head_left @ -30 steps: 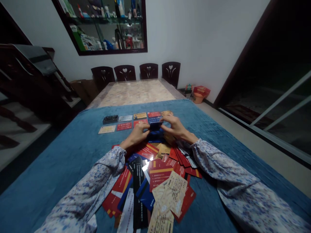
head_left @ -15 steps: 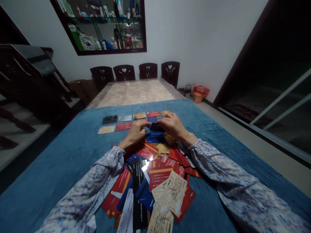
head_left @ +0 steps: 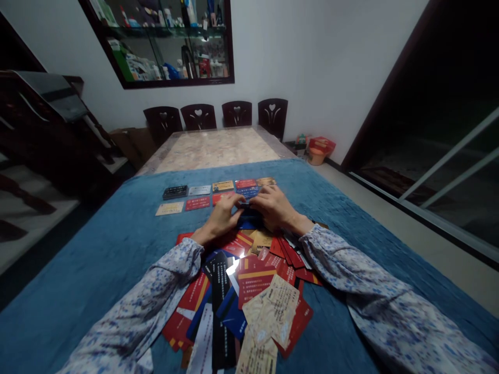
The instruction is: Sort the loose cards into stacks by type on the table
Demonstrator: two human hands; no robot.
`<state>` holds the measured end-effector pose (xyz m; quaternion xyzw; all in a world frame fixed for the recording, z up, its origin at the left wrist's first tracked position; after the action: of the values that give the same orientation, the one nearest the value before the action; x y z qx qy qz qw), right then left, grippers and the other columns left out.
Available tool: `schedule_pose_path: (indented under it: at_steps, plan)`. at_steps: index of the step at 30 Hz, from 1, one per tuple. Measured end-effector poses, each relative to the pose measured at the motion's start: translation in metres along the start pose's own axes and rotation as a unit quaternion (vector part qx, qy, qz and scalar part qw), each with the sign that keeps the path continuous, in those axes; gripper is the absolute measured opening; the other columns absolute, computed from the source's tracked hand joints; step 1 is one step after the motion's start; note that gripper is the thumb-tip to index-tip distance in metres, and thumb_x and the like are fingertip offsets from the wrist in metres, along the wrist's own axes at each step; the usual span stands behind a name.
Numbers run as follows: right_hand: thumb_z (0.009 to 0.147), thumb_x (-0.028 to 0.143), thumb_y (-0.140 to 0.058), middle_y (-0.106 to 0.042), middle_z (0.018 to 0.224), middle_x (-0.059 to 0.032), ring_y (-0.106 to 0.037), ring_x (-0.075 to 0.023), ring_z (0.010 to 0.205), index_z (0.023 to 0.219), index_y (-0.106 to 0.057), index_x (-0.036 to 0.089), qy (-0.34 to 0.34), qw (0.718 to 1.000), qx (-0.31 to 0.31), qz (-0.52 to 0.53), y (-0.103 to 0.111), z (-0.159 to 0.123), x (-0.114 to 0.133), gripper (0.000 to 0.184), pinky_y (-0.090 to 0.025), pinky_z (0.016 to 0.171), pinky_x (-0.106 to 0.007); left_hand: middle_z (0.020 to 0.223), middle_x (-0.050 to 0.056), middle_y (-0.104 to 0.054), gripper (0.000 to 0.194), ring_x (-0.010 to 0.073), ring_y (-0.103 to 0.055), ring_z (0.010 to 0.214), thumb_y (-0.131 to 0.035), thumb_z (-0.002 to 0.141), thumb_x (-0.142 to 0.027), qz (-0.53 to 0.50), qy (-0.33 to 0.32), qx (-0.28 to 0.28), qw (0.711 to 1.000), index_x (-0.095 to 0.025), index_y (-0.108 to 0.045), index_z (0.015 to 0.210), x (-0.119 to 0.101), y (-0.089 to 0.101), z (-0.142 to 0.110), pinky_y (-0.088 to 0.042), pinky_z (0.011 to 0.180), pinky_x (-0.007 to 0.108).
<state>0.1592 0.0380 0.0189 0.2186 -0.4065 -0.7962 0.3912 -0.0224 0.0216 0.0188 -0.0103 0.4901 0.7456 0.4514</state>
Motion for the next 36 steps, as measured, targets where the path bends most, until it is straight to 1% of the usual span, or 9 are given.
schedule_pose_path:
  at_steps: [4,8,14,19,24,30,36]
  plan:
    - [0.101,0.026,-0.055,-0.077,0.095,-0.0107,-0.056,-0.0270,0.095,0.112,-0.075,0.022,-0.014,1.000,0.013,0.004,-0.003,-0.001,0.000,0.023,-0.037,0.087,-0.041,0.095,0.004,-0.070,0.024,0.0189,-0.065,0.089,-0.061,0.085,-0.008,0.022,-0.002,0.018,1.000,-0.019,-0.067,0.105,0.004,0.000,-0.001,-0.052,0.086,0.032]
    - [0.099,0.025,-0.061,-0.076,0.098,-0.0109,-0.057,-0.0274,0.096,0.117,-0.072,0.021,-0.030,0.999,0.023,-0.003,-0.005,-0.003,-0.001,0.022,-0.035,0.085,-0.039,0.095,0.004,-0.068,0.026,0.0192,-0.065,0.089,-0.061,0.084,-0.008,0.030,0.005,0.014,0.999,-0.019,-0.068,0.107,0.010,0.000,-0.004,-0.053,0.085,0.032]
    - [0.097,0.023,-0.063,-0.076,0.098,-0.0106,-0.059,-0.0277,0.095,0.118,-0.070,0.021,-0.034,0.998,0.051,-0.023,-0.005,-0.010,-0.006,0.022,-0.034,0.081,-0.038,0.097,0.005,-0.070,0.028,0.0190,-0.066,0.088,-0.061,0.085,-0.009,0.030,0.004,0.017,0.999,-0.019,-0.068,0.110,0.015,0.001,-0.009,-0.054,0.085,0.032]
    - [0.095,0.021,-0.065,-0.076,0.104,-0.0107,-0.060,-0.0270,0.095,0.124,-0.068,0.021,-0.051,0.996,0.063,-0.028,-0.005,-0.018,-0.006,0.029,-0.034,0.080,-0.037,0.094,0.005,-0.070,0.027,0.0194,-0.066,0.086,-0.060,0.086,-0.008,0.041,0.007,0.007,0.999,-0.019,-0.069,0.109,0.018,0.000,-0.010,-0.054,0.083,0.032]
    - [0.091,0.022,-0.071,-0.074,0.111,-0.0131,-0.062,-0.0279,0.099,0.132,-0.063,0.019,-0.085,0.993,0.076,-0.029,-0.008,-0.021,-0.002,0.042,-0.036,0.081,-0.036,0.102,0.009,-0.071,0.028,0.0232,-0.066,0.093,-0.061,0.085,-0.011,0.068,0.000,0.016,0.998,-0.018,-0.068,0.112,0.015,-0.002,-0.010,-0.055,0.088,0.037]
    - [0.089,0.023,-0.073,-0.071,0.119,-0.0147,-0.064,-0.0296,0.108,0.137,-0.059,0.018,-0.123,0.986,0.110,-0.014,-0.008,-0.019,0.000,0.051,-0.039,0.084,-0.037,0.109,0.013,-0.072,0.036,0.0266,-0.067,0.098,-0.064,0.082,-0.010,0.101,0.009,0.041,0.994,-0.016,-0.064,0.118,0.013,-0.008,-0.010,-0.055,0.095,0.044]
    - [0.092,0.026,-0.070,-0.070,0.123,-0.0155,-0.065,-0.0298,0.112,0.144,-0.054,0.019,-0.145,0.977,0.158,0.008,-0.008,-0.017,-0.001,0.055,-0.040,0.090,-0.039,0.115,0.013,-0.073,0.040,0.0276,-0.069,0.106,-0.062,0.084,-0.011,0.106,0.021,0.049,0.993,-0.016,-0.062,0.124,0.014,-0.011,-0.010,-0.056,0.098,0.045]
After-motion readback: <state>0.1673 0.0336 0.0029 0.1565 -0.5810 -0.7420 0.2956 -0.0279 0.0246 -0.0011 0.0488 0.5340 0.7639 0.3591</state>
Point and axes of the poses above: each hand's wrist, its own z-axis towards the middle knuckle, its own y-axis out of the back of the hand, x = y × z, the point moved 4 cm from there along z, towards the middle knuckle
